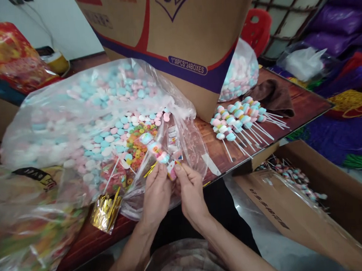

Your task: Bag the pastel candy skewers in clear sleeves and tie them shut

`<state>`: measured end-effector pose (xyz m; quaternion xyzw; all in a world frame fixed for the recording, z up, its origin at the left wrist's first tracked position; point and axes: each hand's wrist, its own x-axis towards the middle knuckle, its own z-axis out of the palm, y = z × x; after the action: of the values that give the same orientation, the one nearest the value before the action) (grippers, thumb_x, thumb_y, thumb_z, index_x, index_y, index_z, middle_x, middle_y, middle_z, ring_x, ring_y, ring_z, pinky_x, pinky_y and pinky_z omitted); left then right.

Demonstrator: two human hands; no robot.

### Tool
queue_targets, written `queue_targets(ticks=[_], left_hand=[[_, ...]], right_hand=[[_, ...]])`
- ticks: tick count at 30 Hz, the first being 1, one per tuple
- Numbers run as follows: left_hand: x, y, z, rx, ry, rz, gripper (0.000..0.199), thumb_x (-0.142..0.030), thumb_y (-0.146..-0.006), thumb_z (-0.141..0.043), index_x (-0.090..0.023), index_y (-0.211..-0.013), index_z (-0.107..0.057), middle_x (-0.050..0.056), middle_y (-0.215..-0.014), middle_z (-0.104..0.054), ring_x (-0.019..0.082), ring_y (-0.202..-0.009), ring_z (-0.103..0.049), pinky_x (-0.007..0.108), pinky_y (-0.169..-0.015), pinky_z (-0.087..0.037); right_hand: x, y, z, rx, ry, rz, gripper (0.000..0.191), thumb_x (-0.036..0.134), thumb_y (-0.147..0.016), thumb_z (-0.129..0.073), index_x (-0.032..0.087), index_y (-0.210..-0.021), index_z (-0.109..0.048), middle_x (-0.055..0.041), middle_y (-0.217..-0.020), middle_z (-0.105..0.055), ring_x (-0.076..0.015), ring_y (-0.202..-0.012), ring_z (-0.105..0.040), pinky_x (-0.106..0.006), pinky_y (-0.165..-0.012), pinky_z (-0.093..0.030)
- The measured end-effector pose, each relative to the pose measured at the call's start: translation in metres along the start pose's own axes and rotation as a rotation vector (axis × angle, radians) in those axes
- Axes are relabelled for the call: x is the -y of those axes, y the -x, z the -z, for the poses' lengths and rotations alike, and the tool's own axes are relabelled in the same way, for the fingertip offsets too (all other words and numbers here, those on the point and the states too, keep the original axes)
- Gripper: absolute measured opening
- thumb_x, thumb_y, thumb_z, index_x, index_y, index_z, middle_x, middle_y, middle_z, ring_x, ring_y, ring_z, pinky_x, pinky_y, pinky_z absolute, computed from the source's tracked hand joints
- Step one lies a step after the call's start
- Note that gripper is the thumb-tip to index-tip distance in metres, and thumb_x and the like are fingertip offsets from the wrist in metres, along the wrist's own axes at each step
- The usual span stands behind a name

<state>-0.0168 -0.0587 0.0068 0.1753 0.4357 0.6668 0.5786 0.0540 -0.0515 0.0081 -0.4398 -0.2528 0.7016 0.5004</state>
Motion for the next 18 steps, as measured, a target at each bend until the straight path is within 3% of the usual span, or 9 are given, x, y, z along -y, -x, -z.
queue_targets(ticks=[3, 5, 7, 10, 12, 15, 18], left_hand=[[-0.01, -0.003, 0.013, -0.007, 0.128, 0.01, 0.026, -0.038, -0.078, -0.079, -0.017, -0.091, -0.072, 0.005, -0.087, -0.07, 0.014, -0.08, -0.065, 0.027, -0.082, -0.052], [-0.019, -0.006, 0.025, -0.054, 0.187, -0.029, 0.023, -0.031, -0.072, -0.084, -0.016, -0.08, -0.069, 0.001, -0.074, -0.064, 0.011, -0.072, -0.061, 0.022, -0.075, -0.051], [-0.027, -0.01, 0.037, -0.12, 0.202, -0.083, 0.025, -0.028, -0.069, -0.087, -0.015, -0.074, -0.066, -0.003, -0.064, -0.054, 0.008, -0.064, -0.054, 0.019, -0.067, -0.049], [-0.034, -0.014, 0.051, -0.203, 0.153, -0.121, 0.029, -0.027, -0.065, -0.088, -0.014, -0.073, -0.064, -0.005, -0.059, -0.047, 0.005, -0.054, -0.041, 0.017, -0.054, -0.042], [-0.036, -0.015, 0.056, -0.209, 0.109, -0.087, 0.03, -0.027, -0.064, -0.088, -0.013, -0.075, -0.064, -0.005, -0.061, -0.048, 0.005, -0.053, -0.038, 0.016, -0.05, -0.038], [-0.034, -0.016, 0.058, -0.186, 0.062, -0.022, 0.031, -0.028, -0.065, -0.086, -0.012, -0.081, -0.065, -0.002, -0.066, -0.052, 0.004, -0.055, -0.039, 0.015, -0.049, -0.035], [-0.031, -0.016, 0.058, -0.198, 0.04, -0.04, 0.032, -0.027, -0.065, -0.086, -0.014, -0.084, -0.063, -0.002, -0.068, -0.053, 0.005, -0.057, -0.042, 0.015, -0.052, -0.036]], right_hand=[[-0.003, 0.0, -0.005, 0.193, 0.221, 0.045, 0.039, 0.048, -0.092, -0.057, 0.02, -0.066, -0.046, 0.0086, -0.054, -0.031, -0.0068, -0.045, -0.024, -0.021, -0.045, -0.022], [0.0, -0.006, -0.006, 0.405, 0.573, 0.164, 0.035, 0.037, -0.097, -0.049, 0.019, -0.067, -0.051, 0.0047, -0.058, -0.043, -0.0095, -0.051, -0.038, -0.023, -0.051, -0.03], [0.007, -0.015, -0.006, 0.514, 0.989, 0.358, 0.027, 0.022, -0.097, -0.047, 0.018, -0.074, -0.06, -0.0009, -0.072, -0.056, -0.0134, -0.065, -0.051, -0.025, -0.06, -0.036], [0.012, -0.036, -0.006, 0.359, 1.481, 0.646, 0.023, 0.012, -0.095, -0.046, 0.018, -0.09, -0.068, -0.0085, -0.096, -0.063, -0.019, -0.083, -0.055, -0.029, -0.069, -0.038], [0.01, -0.05, -0.008, 0.292, 1.69, 0.754, 0.025, 0.012, -0.096, -0.045, 0.018, -0.093, -0.069, -0.0115, -0.102, -0.063, -0.0222, -0.088, -0.054, -0.031, -0.071, -0.038], [0.001, -0.065, -0.01, 0.323, 1.825, 0.792, 0.026, 0.01, -0.096, -0.044, 0.016, -0.093, -0.07, -0.0127, -0.1, -0.064, -0.0245, -0.09, -0.055, -0.034, -0.076, -0.039], [-0.006, -0.071, -0.006, 0.358, 1.768, 0.783, 0.027, 0.009, -0.096, -0.044, 0.016, -0.092, -0.07, -0.0109, -0.096, -0.066, -0.0236, -0.09, -0.056, -0.034, -0.079, -0.04]])
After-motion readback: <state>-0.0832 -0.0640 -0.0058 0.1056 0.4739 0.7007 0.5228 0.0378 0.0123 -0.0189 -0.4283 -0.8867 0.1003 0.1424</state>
